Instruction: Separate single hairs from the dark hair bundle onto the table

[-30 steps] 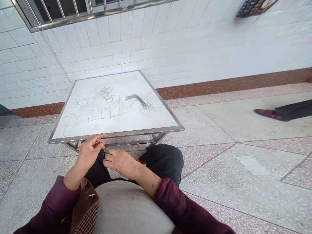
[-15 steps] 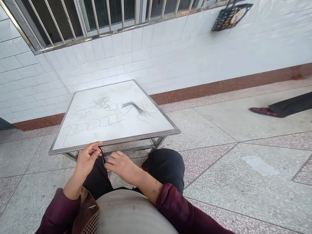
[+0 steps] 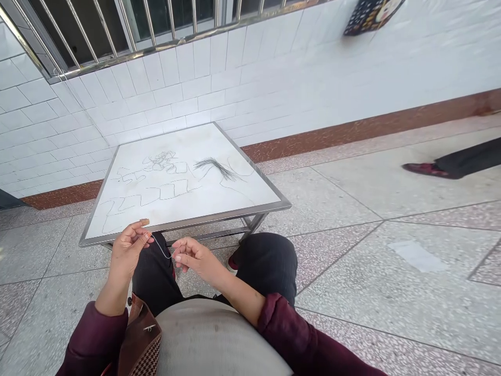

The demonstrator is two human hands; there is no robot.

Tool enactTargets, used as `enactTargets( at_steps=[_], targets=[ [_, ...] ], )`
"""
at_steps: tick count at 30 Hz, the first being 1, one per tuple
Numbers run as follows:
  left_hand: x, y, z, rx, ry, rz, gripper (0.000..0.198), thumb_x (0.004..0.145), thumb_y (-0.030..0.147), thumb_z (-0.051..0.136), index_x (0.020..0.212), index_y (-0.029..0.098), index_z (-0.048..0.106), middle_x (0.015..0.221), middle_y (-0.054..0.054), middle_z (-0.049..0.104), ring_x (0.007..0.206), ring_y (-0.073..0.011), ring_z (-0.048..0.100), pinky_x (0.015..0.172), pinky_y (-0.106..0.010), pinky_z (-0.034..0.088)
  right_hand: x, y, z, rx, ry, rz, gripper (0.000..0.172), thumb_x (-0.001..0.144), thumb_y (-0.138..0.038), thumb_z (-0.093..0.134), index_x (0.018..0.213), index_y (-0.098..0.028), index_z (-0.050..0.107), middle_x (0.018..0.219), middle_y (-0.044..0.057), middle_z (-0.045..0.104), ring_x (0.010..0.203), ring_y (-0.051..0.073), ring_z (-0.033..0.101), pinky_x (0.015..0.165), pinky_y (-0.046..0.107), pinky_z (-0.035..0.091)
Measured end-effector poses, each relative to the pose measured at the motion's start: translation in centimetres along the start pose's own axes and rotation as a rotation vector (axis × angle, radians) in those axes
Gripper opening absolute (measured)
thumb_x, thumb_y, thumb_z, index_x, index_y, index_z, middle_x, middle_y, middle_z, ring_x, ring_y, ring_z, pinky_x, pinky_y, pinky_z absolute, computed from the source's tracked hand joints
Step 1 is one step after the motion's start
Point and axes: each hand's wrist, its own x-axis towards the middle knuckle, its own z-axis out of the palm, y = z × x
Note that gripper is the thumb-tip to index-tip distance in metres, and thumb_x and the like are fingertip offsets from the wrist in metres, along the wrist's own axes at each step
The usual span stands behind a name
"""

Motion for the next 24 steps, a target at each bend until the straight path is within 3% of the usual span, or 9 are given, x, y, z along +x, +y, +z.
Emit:
enactTargets(
  at_steps=[4, 11, 19, 24],
  targets=[
    [-0.4, 0.0, 1.2, 0.041, -0.047, 0.012, 0.032, 0.078, 0.032, 0.068, 0.107, 0.019, 0.066, 0.082, 0.000, 0.065, 0.070, -0.0126, 0.066, 0.065, -0.023, 0.052, 0.1, 0.2, 1.1, 0.129, -0.002, 0.096, 0.031, 0.076, -0.038, 0.074, 0.099, -0.020, 0.063, 0.087, 0.000, 0.064, 0.064, 0.009, 0.058, 0.055, 0.022, 0.044],
    [-0.4, -0.4, 1.4, 0.048, -0.155, 0.019, 0.036, 0.083, 0.034, 0.061, 0.116, 0.019, 0.063, 0.090, -0.003, 0.069, 0.079, -0.0152, 0.070, 0.077, -0.029, 0.055, 0.3, 0.7, 1.0, 0.257, 0.158, 0.196, 0.030, 0.070, -0.039, 0.080, 0.088, -0.018, 0.069, 0.068, -0.004, 0.059, 0.054, 0.005, 0.046, 0.049, 0.019, 0.033],
    [-0.3, -0.2, 0.9, 0.136, -0.199, -0.080, 0.040, 0.084, 0.034, 0.058, 0.121, 0.018, 0.060, 0.087, -0.004, 0.068, 0.061, -0.0116, 0.067, 0.044, -0.017, 0.047, 0.2, 0.8, 0.8, 0.267, 0.157, 0.269, 0.032, 0.067, -0.038, 0.083, 0.089, -0.019, 0.070, 0.068, -0.004, 0.058, 0.055, 0.005, 0.044, 0.053, 0.020, 0.033],
    [-0.2, -0.1, 1.1, 0.059, -0.238, -0.137, 0.048, 0.083, 0.039, 0.061, 0.126, 0.018, 0.055, 0.091, -0.006, 0.069, 0.060, -0.0128, 0.068, 0.044, -0.018, 0.048, 0.2, 1.2, 0.8, 0.303, 0.171, 0.278, 0.032, 0.065, -0.037, 0.084, 0.087, -0.019, 0.070, 0.067, -0.004, 0.059, 0.054, 0.005, 0.043, 0.051, 0.020, 0.031]
  ],
)
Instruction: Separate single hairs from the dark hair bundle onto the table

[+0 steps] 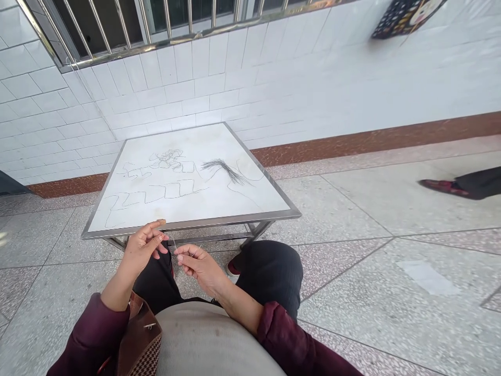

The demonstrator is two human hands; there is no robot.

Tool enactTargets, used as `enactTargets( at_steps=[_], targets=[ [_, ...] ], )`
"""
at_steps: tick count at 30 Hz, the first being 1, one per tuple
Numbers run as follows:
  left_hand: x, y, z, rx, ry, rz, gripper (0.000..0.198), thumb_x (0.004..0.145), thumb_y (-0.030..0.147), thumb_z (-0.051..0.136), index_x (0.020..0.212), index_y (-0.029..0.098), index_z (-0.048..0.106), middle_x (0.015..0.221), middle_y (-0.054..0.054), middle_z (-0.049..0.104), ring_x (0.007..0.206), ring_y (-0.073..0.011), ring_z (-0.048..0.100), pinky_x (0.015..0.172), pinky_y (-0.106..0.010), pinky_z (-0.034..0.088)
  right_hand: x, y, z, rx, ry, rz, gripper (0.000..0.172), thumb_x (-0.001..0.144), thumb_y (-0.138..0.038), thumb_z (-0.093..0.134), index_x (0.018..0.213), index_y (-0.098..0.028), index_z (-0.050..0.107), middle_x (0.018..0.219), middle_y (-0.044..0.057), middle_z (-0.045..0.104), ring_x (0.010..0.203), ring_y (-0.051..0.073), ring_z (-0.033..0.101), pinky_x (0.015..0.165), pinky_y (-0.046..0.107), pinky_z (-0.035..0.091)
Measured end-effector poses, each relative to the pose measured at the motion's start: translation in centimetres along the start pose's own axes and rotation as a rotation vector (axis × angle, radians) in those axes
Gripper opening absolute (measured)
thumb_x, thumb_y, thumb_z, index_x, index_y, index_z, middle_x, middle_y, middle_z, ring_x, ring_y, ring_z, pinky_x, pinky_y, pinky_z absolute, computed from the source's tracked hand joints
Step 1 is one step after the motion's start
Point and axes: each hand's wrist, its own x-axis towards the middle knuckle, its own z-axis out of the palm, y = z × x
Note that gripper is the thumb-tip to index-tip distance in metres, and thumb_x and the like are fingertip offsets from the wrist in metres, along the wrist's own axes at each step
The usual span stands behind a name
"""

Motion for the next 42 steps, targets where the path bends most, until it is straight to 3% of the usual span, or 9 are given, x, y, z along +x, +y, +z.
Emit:
enactTargets(
  at_steps=[5, 10, 12, 15, 18, 20, 27, 37, 42],
  targets=[
    [0.2, -0.2, -1.2, -0.241, 0.021, 0.007, 0.050, 0.088, 0.046, 0.057, 0.129, 0.017, 0.052, 0.108, -0.012, 0.069, 0.087, -0.0196, 0.071, 0.072, -0.029, 0.057, 0.2, -0.3, -0.5, 0.140, 0.032, -0.014, 0.030, 0.065, -0.032, 0.085, 0.087, -0.018, 0.070, 0.066, -0.004, 0.056, 0.052, 0.004, 0.040, 0.047, 0.018, 0.031],
    [0.6, -2.6, -2.6, -0.548, 0.259, -0.099, 0.034, 0.086, 0.031, 0.061, 0.116, 0.017, 0.058, 0.100, -0.010, 0.072, 0.082, -0.0162, 0.071, 0.069, -0.027, 0.056, 0.3, -0.8, -0.8, 0.235, 0.076, -0.057, 0.029, 0.066, -0.029, 0.084, 0.089, -0.021, 0.068, 0.069, -0.004, 0.056, 0.053, 0.005, 0.044, 0.044, 0.017, 0.035],
    [0.5, -3.8, -2.3, -0.603, 0.277, -0.189, 0.029, 0.082, 0.023, 0.064, 0.110, 0.017, 0.061, 0.099, -0.010, 0.073, 0.078, -0.0138, 0.070, 0.067, -0.024, 0.055, 0.3, -0.9, -0.7, 0.264, 0.084, -0.067, 0.030, 0.065, -0.028, 0.085, 0.089, -0.021, 0.068, 0.069, -0.004, 0.056, 0.054, 0.005, 0.045, 0.044, 0.016, 0.036],
    [0.0, -4.9, -0.8, -0.584, 0.149, -0.260, 0.033, 0.078, 0.024, 0.071, 0.109, 0.017, 0.064, 0.099, -0.010, 0.073, 0.078, -0.0129, 0.069, 0.065, -0.022, 0.053, 0.3, -0.9, -0.4, 0.295, 0.098, -0.069, 0.031, 0.064, -0.027, 0.086, 0.088, -0.021, 0.068, 0.070, -0.004, 0.056, 0.054, 0.004, 0.045, 0.045, 0.014, 0.037],
    [-0.5, -4.7, 1.0, -0.501, -0.020, -0.215, 0.040, 0.076, 0.033, 0.075, 0.111, 0.016, 0.067, 0.098, -0.010, 0.073, 0.080, -0.0143, 0.067, 0.065, -0.022, 0.050, 0.3, -0.6, 0.0, 0.266, 0.102, -0.070, 0.030, 0.064, -0.029, 0.086, 0.087, -0.021, 0.068, 0.070, -0.004, 0.056, 0.054, 0.004, 0.045, 0.045, 0.015, 0.037],
    [-0.7, -4.3, 2.0, -0.443, -0.066, -0.159, 0.043, 0.075, 0.038, 0.075, 0.112, 0.017, 0.068, 0.098, -0.010, 0.072, 0.081, -0.0155, 0.066, 0.065, -0.022, 0.048, 0.2, -0.3, 0.4, 0.226, 0.098, -0.069, 0.028, 0.065, -0.031, 0.085, 0.085, -0.021, 0.068, 0.070, -0.004, 0.057, 0.054, 0.005, 0.045, 0.046, 0.017, 0.037],
    [-0.8, -3.7, 3.1, -0.420, 0.027, -0.051, 0.037, 0.069, 0.033, 0.078, 0.102, 0.017, 0.073, 0.082, -0.004, 0.070, 0.075, -0.0148, 0.062, 0.067, -0.025, 0.045, 0.0, 1.3, 1.3, 0.124, 0.052, 0.012, 0.029, 0.065, -0.034, 0.086, 0.077, -0.018, 0.065, 0.069, -0.004, 0.058, 0.055, 0.006, 0.046, 0.051, 0.019, 0.038],
    [-0.9, -3.4, 1.8, -0.372, 0.128, -0.030, 0.032, 0.073, 0.038, 0.073, 0.096, 0.016, 0.072, 0.069, -0.001, 0.065, 0.063, -0.0107, 0.058, 0.059, -0.022, 0.045, -0.2, 1.5, 0.7, 0.086, -0.034, 0.067, 0.036, 0.075, -0.050, 0.075, 0.086, -0.017, 0.068, 0.075, 0.000, 0.061, 0.062, 0.007, 0.051, 0.057, 0.020, 0.039],
    [-0.8, -3.7, 1.5, -0.288, 0.159, -0.003, 0.033, 0.076, 0.040, 0.069, 0.098, 0.015, 0.069, 0.067, 0.001, 0.062, 0.055, -0.0106, 0.060, 0.050, -0.021, 0.045, -0.1, 1.7, 0.2, 0.029, -0.056, 0.026, 0.032, 0.074, -0.045, 0.078, 0.090, -0.019, 0.067, 0.080, 0.000, 0.061, 0.065, 0.008, 0.052, 0.058, 0.021, 0.038]
  ],
)
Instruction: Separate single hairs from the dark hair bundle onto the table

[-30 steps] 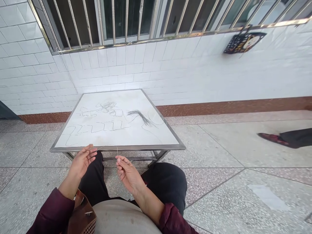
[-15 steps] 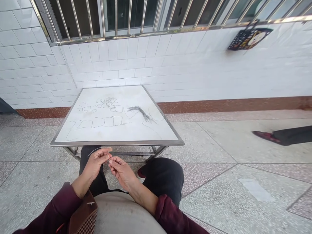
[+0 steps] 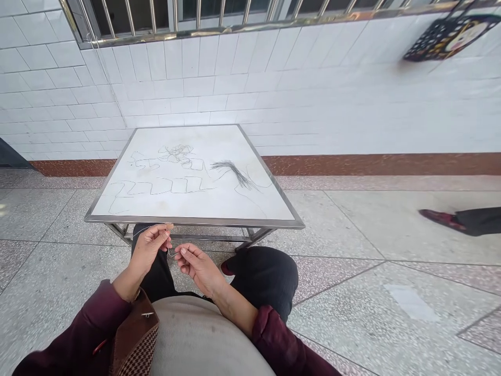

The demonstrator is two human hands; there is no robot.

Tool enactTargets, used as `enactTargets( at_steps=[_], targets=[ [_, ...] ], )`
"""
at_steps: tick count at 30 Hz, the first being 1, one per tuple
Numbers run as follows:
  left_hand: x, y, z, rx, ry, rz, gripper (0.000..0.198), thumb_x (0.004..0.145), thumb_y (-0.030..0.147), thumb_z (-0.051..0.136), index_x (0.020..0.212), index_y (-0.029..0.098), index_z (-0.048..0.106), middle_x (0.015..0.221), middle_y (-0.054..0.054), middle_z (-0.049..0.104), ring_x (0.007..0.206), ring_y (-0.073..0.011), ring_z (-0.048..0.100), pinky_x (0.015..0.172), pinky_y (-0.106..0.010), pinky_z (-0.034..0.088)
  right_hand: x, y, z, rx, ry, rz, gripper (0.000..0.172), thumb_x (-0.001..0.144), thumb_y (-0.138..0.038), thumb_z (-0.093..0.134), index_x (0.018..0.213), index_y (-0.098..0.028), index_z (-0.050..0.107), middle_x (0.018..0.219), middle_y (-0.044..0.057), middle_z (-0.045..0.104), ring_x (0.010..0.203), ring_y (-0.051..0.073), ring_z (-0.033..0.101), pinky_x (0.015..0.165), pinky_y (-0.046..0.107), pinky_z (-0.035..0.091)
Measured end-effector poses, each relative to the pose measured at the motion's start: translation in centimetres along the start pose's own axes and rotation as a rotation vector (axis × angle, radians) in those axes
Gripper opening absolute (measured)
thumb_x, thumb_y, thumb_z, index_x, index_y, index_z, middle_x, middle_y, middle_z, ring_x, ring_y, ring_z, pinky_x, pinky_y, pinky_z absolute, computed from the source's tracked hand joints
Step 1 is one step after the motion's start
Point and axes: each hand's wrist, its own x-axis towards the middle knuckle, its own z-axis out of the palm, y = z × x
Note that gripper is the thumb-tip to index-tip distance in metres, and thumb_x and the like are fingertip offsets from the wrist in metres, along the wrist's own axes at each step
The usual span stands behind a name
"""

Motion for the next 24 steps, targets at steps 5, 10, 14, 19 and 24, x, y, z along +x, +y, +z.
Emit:
enactTargets(
  at_steps=[5, 10, 14, 19, 24],
  targets=[
    [-0.2, -0.3, 0.2, 0.023, -0.027, -0.011, 0.036, 0.077, 0.041, 0.068, 0.103, 0.015, 0.067, 0.071, 0.001, 0.061, 0.055, -0.0120, 0.063, 0.048, -0.023, 0.050, 0.3, 0.1, -0.5, -0.024, 0.071, -0.115, 0.034, 0.077, -0.044, 0.075, 0.101, -0.023, 0.064, 0.093, 0.000, 0.062, 0.079, 0.011, 0.056, 0.067, 0.023, 0.042],
    [-0.3, -0.4, 0.3, -0.026, -0.056, -0.015, 0.039, 0.079, 0.042, 0.068, 0.106, 0.015, 0.066, 0.073, 0.001, 0.061, 0.059, -0.0123, 0.065, 0.055, -0.025, 0.055, 0.6, 0.4, -1.2, -0.258, 0.065, -0.190, 0.029, 0.081, -0.041, 0.070, 0.102, -0.023, 0.062, 0.092, 0.001, 0.062, 0.082, 0.014, 0.057, 0.073, 0.027, 0.046],
    [-0.4, -0.1, 0.4, -0.080, -0.056, -0.042, 0.041, 0.078, 0.044, 0.069, 0.107, 0.014, 0.065, 0.075, -0.001, 0.064, 0.063, -0.0137, 0.068, 0.058, -0.024, 0.055, 0.7, 0.4, -1.5, -0.727, 0.133, -0.478, 0.026, 0.083, -0.040, 0.065, 0.103, -0.024, 0.061, 0.103, 0.005, 0.064, 0.096, 0.021, 0.058, 0.086, 0.039, 0.047],
    [-0.8, 0.3, 0.9, -0.156, -0.063, -0.105, 0.044, 0.077, 0.045, 0.071, 0.106, 0.013, 0.063, 0.079, -0.005, 0.069, 0.067, -0.0158, 0.070, 0.060, -0.024, 0.055, 0.2, -0.5, -1.2, -1.277, 0.187, -0.866, 0.024, 0.083, -0.036, 0.069, 0.101, -0.024, 0.060, 0.097, 0.006, 0.067, 0.098, 0.026, 0.057, 0.088, 0.046, 0.043],
    [-1.0, 0.0, 1.2, -0.204, -0.089, -0.142, 0.043, 0.075, 0.045, 0.072, 0.103, 0.012, 0.064, 0.079, -0.005, 0.070, 0.067, -0.0158, 0.069, 0.061, -0.025, 0.055, -0.3, -1.1, -0.9, -1.328, 0.181, -0.960, 0.027, 0.088, -0.041, 0.062, 0.107, -0.022, 0.055, 0.099, 0.008, 0.065, 0.095, 0.025, 0.058, 0.083, 0.044, 0.047]
  ],
)
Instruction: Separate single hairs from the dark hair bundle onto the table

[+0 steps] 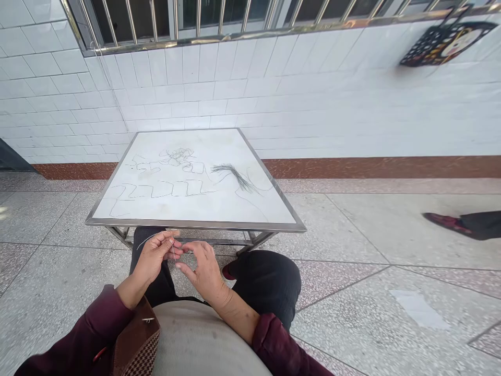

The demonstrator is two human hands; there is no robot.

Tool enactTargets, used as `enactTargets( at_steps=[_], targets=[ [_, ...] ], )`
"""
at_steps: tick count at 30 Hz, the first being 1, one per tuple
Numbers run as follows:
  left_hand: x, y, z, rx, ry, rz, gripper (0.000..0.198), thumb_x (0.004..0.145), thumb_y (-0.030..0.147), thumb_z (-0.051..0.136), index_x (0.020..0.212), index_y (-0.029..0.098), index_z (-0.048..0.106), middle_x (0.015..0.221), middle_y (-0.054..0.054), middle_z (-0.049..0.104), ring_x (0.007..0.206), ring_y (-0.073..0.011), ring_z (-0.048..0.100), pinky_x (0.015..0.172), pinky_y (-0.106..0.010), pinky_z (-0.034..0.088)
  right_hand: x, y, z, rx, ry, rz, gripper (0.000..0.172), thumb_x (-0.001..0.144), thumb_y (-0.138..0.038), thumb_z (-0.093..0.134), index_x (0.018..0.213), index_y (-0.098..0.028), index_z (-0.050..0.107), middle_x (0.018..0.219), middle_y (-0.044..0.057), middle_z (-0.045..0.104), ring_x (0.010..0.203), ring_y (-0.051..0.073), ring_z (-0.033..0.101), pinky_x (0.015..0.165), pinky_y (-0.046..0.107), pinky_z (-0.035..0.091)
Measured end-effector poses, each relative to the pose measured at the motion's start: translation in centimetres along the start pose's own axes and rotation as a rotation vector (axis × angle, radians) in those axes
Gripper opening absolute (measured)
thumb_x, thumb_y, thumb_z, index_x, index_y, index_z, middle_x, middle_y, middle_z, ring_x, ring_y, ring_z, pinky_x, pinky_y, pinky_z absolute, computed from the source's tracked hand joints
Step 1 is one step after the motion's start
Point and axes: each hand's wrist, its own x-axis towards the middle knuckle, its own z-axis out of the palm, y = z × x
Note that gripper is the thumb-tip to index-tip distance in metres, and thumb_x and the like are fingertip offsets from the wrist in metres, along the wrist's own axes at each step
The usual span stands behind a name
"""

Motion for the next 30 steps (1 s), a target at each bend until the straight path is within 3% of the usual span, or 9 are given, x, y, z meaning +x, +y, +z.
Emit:
enactTargets(
  at_steps=[6, 13, 16, 19, 21, 26, 28, 30],
  targets=[
    [-0.3, -0.7, 0.4, 0.027, -0.106, -0.076, 0.038, 0.074, 0.045, 0.073, 0.092, 0.012, 0.068, 0.073, -0.003, 0.068, 0.062, -0.0134, 0.066, 0.063, -0.027, 0.055, 1.6, -0.4, -1.1, 0.012, 0.093, -0.001, 0.018, 0.093, -0.031, 0.056, 0.109, -0.023, 0.059, 0.105, 0.008, 0.063, 0.100, 0.024, 0.057, 0.087, 0.042, 0.047],
    [-0.6, -1.6, 1.3, 0.135, -0.233, -0.116, 0.039, 0.077, 0.053, 0.066, 0.079, 0.014, 0.068, 0.069, -0.003, 0.068, 0.063, -0.0182, 0.067, 0.065, -0.034, 0.055, 2.4, -0.1, -1.1, -0.003, 0.019, 0.026, 0.008, 0.091, -0.022, 0.057, 0.091, -0.024, 0.065, 0.084, 0.003, 0.067, 0.084, 0.020, 0.057, 0.076, 0.036, 0.048],
    [-0.5, -1.8, 1.3, 0.216, -0.326, -0.128, 0.038, 0.080, 0.052, 0.063, 0.084, 0.015, 0.070, 0.076, -0.005, 0.069, 0.073, -0.0203, 0.068, 0.071, -0.035, 0.054, 2.3, 0.3, -1.1, -0.028, 0.001, 0.057, 0.011, 0.092, -0.019, 0.055, 0.088, -0.024, 0.063, 0.080, 0.002, 0.065, 0.081, 0.019, 0.057, 0.074, 0.034, 0.048],
    [0.1, -2.0, 0.0, 0.298, -0.390, -0.130, 0.037, 0.079, 0.045, 0.068, 0.102, 0.017, 0.070, 0.090, -0.008, 0.071, 0.086, -0.0213, 0.067, 0.075, -0.032, 0.052, 2.2, 0.6, -1.5, -0.049, -0.009, 0.088, 0.011, 0.092, -0.017, 0.052, 0.089, -0.023, 0.060, 0.083, 0.003, 0.064, 0.082, 0.019, 0.058, 0.073, 0.033, 0.049],
    [0.8, -2.0, -1.7, 0.305, -0.325, -0.123, 0.044, 0.075, 0.041, 0.072, 0.112, 0.018, 0.066, 0.097, -0.009, 0.071, 0.092, -0.0215, 0.065, 0.077, -0.031, 0.050, 2.2, 0.7, -1.8, -0.045, -0.027, 0.099, 0.011, 0.093, -0.017, 0.050, 0.090, -0.023, 0.059, 0.085, 0.003, 0.063, 0.080, 0.018, 0.059, 0.072, 0.031, 0.050],
    [2.6, -0.5, -6.2, 0.291, 0.021, -0.016, 0.052, 0.075, 0.045, 0.070, 0.118, 0.016, 0.061, 0.102, -0.011, 0.070, 0.092, -0.0203, 0.065, 0.080, -0.032, 0.051, 2.3, 1.0, -2.2, -0.028, -0.045, 0.091, 0.012, 0.095, -0.018, 0.047, 0.091, -0.022, 0.058, 0.086, 0.004, 0.061, 0.080, 0.017, 0.059, 0.072, 0.031, 0.051],
    [2.7, 0.4, -6.5, 0.353, 0.024, 0.018, 0.051, 0.078, 0.047, 0.066, 0.118, 0.016, 0.061, 0.100, -0.011, 0.070, 0.090, -0.0202, 0.066, 0.079, -0.032, 0.051, 2.3, 1.0, -2.1, -0.014, -0.055, 0.088, 0.013, 0.095, -0.018, 0.047, 0.091, -0.022, 0.058, 0.086, 0.004, 0.062, 0.080, 0.017, 0.060, 0.073, 0.030, 0.051],
    [2.4, 1.0, -5.5, 0.420, -0.089, 0.042, 0.047, 0.082, 0.046, 0.062, 0.119, 0.017, 0.061, 0.098, -0.010, 0.071, 0.091, -0.0206, 0.067, 0.082, -0.033, 0.051, 2.4, 0.8, -1.9, 0.005, -0.079, 0.070, 0.013, 0.095, -0.018, 0.047, 0.091, -0.022, 0.059, 0.086, 0.004, 0.062, 0.080, 0.017, 0.060, 0.073, 0.030, 0.052]
  ],
)
